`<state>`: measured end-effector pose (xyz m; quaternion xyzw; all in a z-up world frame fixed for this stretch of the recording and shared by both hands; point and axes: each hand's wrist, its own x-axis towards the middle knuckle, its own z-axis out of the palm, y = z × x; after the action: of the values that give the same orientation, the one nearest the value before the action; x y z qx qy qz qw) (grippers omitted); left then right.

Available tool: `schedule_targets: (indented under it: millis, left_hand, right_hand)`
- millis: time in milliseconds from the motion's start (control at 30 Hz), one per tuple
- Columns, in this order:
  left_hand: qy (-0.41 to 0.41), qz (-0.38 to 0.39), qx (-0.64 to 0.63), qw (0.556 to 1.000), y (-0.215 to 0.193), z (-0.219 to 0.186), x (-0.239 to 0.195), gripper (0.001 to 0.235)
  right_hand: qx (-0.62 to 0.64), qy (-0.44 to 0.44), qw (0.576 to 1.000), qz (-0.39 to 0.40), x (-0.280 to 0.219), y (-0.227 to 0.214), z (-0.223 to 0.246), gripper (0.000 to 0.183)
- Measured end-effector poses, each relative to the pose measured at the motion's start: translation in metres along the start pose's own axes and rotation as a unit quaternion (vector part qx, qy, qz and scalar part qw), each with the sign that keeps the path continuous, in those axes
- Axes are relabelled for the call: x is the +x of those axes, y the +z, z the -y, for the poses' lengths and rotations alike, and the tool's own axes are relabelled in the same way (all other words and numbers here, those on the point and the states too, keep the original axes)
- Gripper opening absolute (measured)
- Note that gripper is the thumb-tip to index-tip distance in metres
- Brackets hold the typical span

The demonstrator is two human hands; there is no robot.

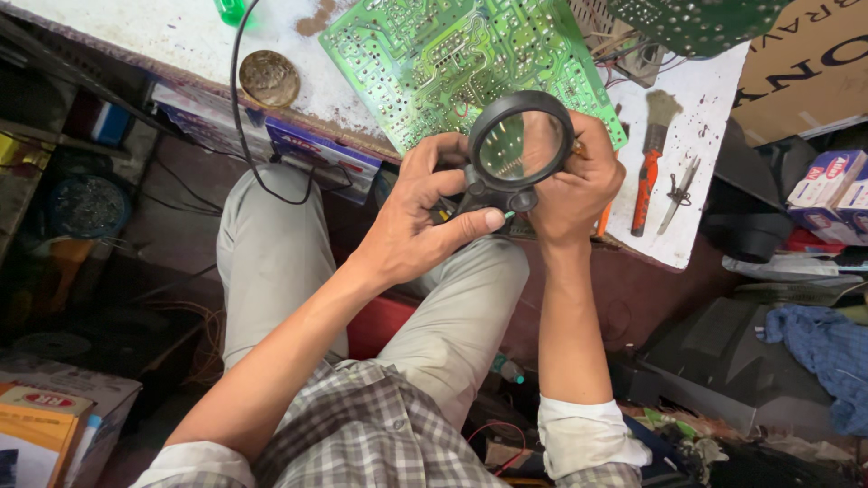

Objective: The person uses a magnifying glass to inspect a green circuit board and then uses a yellow-handled soldering iron to work on specific points on the board. The person repeatedly moves the magnifying glass and soldering iron across different areas of the board while seated.

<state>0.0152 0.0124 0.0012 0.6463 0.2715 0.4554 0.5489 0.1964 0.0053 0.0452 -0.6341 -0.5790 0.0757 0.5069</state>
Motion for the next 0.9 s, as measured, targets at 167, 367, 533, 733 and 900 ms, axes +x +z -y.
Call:
schedule_targets:
  millis: [167,367,533,733,900]
  left_hand:
    - [-0.003,0.001,0.000,1.000,-0.001,0.000,0.000,0.037]
    - [-0.002,0.002,-0.005,1.000,-0.001,-0.001,0.000,0.036]
    - [-0.002,0.002,-0.007,1.000,-0.002,-0.002,0.000,0.035]
    - [-0.004,0.006,-0.006,1.000,-0.003,-0.003,0.001,0.036]
    - [-0.008,0.009,-0.007,1.000,-0.003,-0.003,0.001,0.035]
  right_hand:
    - [-0.018,-0.013,1.000,-0.009,-0.002,0.003,-0.001,0.013]
    - [-0.022,-0.003,1.000,-0.011,0.000,0.007,0.002,0.015]
    - [-0.031,-0.005,0.999,-0.005,-0.002,0.008,0.002,0.015]
    - [0.055,-0.024,0.997,-0.051,-0.004,0.006,-0.013,0.012]
    - [0.190,-0.009,0.975,-0.114,-0.011,-0.031,-0.035,0.024]
